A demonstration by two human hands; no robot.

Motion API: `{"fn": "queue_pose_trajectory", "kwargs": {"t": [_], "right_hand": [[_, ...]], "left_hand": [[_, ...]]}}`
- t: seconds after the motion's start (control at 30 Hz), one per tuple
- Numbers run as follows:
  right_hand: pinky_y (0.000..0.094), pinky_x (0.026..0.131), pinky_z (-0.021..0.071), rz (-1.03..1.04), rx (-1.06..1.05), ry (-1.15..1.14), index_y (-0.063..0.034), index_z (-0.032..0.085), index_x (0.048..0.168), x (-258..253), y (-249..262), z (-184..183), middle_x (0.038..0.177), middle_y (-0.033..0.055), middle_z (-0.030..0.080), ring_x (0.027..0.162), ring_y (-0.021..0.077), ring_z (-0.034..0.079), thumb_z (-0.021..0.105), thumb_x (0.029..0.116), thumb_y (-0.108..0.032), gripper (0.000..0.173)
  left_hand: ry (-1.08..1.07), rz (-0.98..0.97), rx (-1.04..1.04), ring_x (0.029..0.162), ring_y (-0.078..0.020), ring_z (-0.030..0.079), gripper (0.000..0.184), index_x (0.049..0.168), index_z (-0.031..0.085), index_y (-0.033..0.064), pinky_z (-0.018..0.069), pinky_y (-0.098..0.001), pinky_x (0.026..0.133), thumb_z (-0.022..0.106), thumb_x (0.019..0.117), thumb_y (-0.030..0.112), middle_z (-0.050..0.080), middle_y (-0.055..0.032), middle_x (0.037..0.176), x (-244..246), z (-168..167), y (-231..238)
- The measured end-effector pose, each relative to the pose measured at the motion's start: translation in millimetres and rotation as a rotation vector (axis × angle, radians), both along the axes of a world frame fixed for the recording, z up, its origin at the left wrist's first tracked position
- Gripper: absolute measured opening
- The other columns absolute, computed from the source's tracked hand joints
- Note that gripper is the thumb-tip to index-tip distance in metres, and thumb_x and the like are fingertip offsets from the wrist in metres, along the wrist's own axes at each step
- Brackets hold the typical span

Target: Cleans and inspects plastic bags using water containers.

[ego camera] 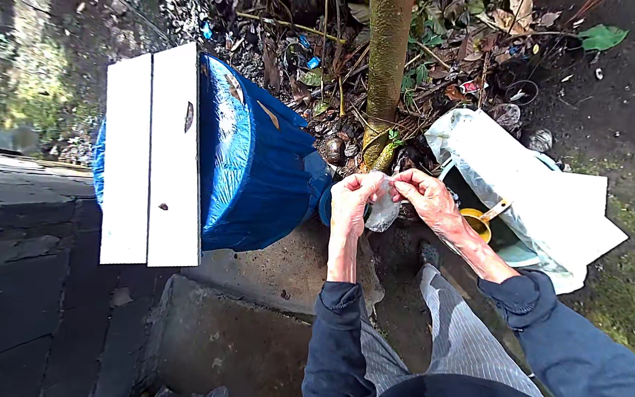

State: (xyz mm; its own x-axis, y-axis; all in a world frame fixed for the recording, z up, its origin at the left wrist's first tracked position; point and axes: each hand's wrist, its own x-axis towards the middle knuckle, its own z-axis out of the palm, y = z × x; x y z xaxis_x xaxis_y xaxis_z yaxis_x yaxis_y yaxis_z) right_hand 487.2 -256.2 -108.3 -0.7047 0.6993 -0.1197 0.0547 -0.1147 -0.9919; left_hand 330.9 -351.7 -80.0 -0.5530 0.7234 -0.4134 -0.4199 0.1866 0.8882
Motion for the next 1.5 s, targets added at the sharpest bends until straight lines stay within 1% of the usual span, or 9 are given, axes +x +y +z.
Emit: {"fn": "queue_pose_trajectory", "kwargs": {"t": [0.2, 0.3, 0.37, 0.5, 0.63, 0.83, 1.0, 1.33, 1.5], "right_hand": [[0.0307, 0.069, 0.0576, 0.019, -0.255, -0.034, -0.0079, 0.064, 0.119, 1.3, 14.1, 9.4, 0.087, 0.0054, 0.063, 0.070, 0.0142, 0.062, 0.049, 0.1081, -0.019, 0.021], [0.0208, 0.054, 0.0430, 0.101, -0.262, -0.062, -0.0130, 0.065, 0.123, 0.9, 17.9, 9.5, 0.080, 0.0001, 0.057, 0.059, 0.0067, 0.048, 0.052, 0.1078, -0.024, 0.023], [0.0247, 0.061, 0.0509, 0.209, -0.172, -0.140, -0.0162, 0.067, 0.126, 1.7, 21.9, 12.0, 0.088, 0.0020, 0.069, 0.067, 0.0086, 0.059, 0.069, 0.0995, -0.027, 0.029], [0.0287, 0.067, 0.0543, 0.271, 0.023, -0.156, -0.0134, 0.079, 0.101, 4.8, 18.4, -1.4, 0.089, -0.0003, 0.072, 0.073, 0.0093, 0.064, 0.070, 0.0984, -0.028, 0.018], [0.0245, 0.059, 0.0517, 0.224, -0.164, -0.134, -0.0077, 0.073, 0.102, 8.9, 15.8, 0.0, 0.086, 0.0048, 0.071, 0.066, 0.0110, 0.062, 0.053, 0.1080, -0.029, 0.030], [0.0241, 0.052, 0.0519, 0.072, -0.397, -0.107, -0.0064, 0.068, 0.103, 4.1, 6.7, 10.7, 0.067, 0.0012, 0.056, 0.053, 0.0100, 0.055, 0.047, 0.1104, -0.031, 0.034], [0.0279, 0.064, 0.0565, 0.094, -0.312, -0.179, -0.0095, 0.067, 0.100, 0.2, 5.3, 12.9, 0.078, 0.0016, 0.062, 0.065, 0.0112, 0.061, 0.052, 0.1080, -0.034, 0.030], [0.0241, 0.054, 0.0465, 0.124, -0.112, -0.236, -0.0156, 0.064, 0.100, 1.2, 3.7, 9.3, 0.071, -0.0011, 0.058, 0.059, 0.0088, 0.054, 0.048, 0.1077, -0.046, 0.035], [0.0298, 0.070, 0.0555, 0.234, -0.192, -0.254, -0.0219, 0.065, 0.126, 5.5, 10.0, 17.5, 0.100, 0.0002, 0.070, 0.080, 0.0100, 0.064, 0.055, 0.1046, -0.046, 0.034]], "left_hand": [[-0.188, 0.012, 0.032, 0.084, -0.0275, 0.073, 0.017, 0.106, 0.064, 0.0004, 0.0626, -0.0437, 0.078, 0.062, 0.1032, 0.017, 0.073, -0.0185, 0.096, -6.0, 8.1, -3.7], [-0.221, 0.087, 0.075, 0.074, -0.0262, 0.073, 0.018, 0.110, 0.064, 0.0011, 0.0633, -0.0438, 0.075, 0.058, 0.1053, 0.018, 0.070, -0.0155, 0.085, -5.1, 0.0, -5.2], [-0.209, 0.131, 0.065, 0.062, -0.0186, 0.065, 0.019, 0.105, 0.065, 0.0050, 0.0617, -0.0384, 0.066, 0.059, 0.1054, 0.023, 0.061, -0.0068, 0.071, -4.1, -4.2, -4.0], [-0.164, 0.143, 0.051, 0.044, -0.0107, 0.046, 0.028, 0.089, 0.061, 0.0088, 0.0480, -0.0270, 0.044, 0.058, 0.1059, 0.031, 0.046, -0.0007, 0.057, 1.7, -6.8, -1.5], [-0.193, 0.132, -0.022, 0.038, -0.0063, 0.034, 0.036, 0.081, 0.058, 0.0110, 0.0325, -0.0198, 0.036, 0.061, 0.1031, 0.040, 0.040, 0.0019, 0.055, -1.7, -10.6, -11.8], [0.137, -0.301, -0.154, 0.064, -0.0111, 0.057, 0.022, 0.095, 0.070, 0.0059, 0.0483, -0.0268, 0.058, 0.082, 0.0869, 0.021, 0.065, -0.0048, 0.077, -11.0, -20.6, -52.4], [-0.063, -0.103, 0.042, 0.095, -0.0284, 0.072, 0.017, 0.105, 0.066, -0.0046, 0.0583, -0.0460, 0.093, 0.060, 0.1021, 0.011, 0.072, -0.0195, 0.099, -7.8, -34.1, -74.6], [-0.146, 0.109, 0.020, 0.060, -0.0145, 0.059, 0.019, 0.103, 0.064, 0.0074, 0.0573, -0.0320, 0.060, 0.056, 0.1066, 0.025, 0.057, -0.0048, 0.071, 0.4, -28.7, -53.9], [-0.161, -0.101, -0.019, 0.071, -0.0147, 0.063, 0.025, 0.111, 0.064, 0.0061, 0.0591, -0.0343, 0.072, 0.061, 0.1040, 0.030, 0.064, -0.0060, 0.087, -12.0, -18.0, -60.3]]}}
